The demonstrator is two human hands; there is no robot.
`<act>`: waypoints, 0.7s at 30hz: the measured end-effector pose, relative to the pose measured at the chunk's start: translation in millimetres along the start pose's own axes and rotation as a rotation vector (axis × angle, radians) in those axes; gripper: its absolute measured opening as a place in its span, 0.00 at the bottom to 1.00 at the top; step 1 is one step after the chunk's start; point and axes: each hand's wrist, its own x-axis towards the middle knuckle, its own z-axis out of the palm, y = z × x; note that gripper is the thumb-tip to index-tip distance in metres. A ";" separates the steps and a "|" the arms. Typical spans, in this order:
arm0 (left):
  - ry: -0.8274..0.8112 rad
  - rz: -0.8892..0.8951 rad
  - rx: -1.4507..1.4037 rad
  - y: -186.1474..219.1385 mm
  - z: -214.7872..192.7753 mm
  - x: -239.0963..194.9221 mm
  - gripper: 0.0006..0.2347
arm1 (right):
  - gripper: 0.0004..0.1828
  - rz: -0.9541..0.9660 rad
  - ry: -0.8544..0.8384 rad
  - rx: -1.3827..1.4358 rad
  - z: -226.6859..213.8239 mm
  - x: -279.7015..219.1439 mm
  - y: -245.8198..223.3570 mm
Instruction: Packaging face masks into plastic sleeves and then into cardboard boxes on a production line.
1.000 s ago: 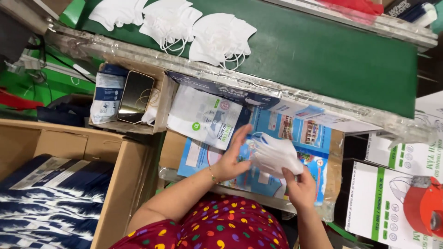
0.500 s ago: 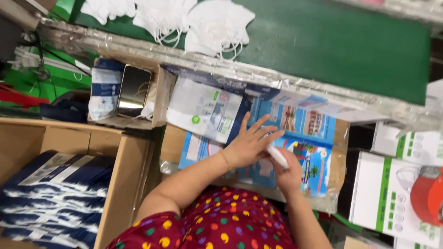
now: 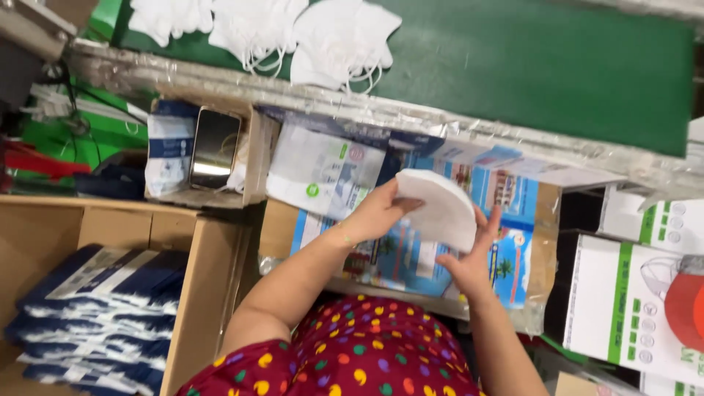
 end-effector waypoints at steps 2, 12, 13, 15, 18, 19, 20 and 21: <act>-0.039 -0.057 -0.185 -9.6 0.7 3.3 0.18 | 0.75 -0.055 0.022 0.089 4.5 5.7 5.9; -0.104 0.298 0.661 -3.8 3.0 -8.0 0.23 | 0.73 -0.081 -0.023 -0.019 -1.6 5.8 -3.4; -0.126 0.321 0.811 -1.2 4.5 -11.7 0.29 | 0.72 -0.046 -0.088 -0.129 -0.1 3.8 -5.6; -0.082 0.282 0.848 -17.8 18.7 -15.3 0.31 | 0.64 0.005 -0.134 -0.166 0.4 -6.1 17.7; -0.010 0.307 0.926 -26.6 24.3 -2.8 0.31 | 0.46 0.095 -0.165 -0.194 7.5 4.4 40.0; 0.019 0.351 0.945 -29.3 28.1 -4.5 0.29 | 0.36 0.157 -0.170 -0.192 10.2 1.3 44.5; 0.012 0.337 0.936 -29.4 30.9 -12.6 0.29 | 0.36 0.174 -0.175 -0.192 5.2 -6.8 42.4; -0.086 0.394 0.848 -28.8 33.5 -21.0 0.29 | 0.28 0.219 -0.207 -0.241 0.4 -15.0 39.7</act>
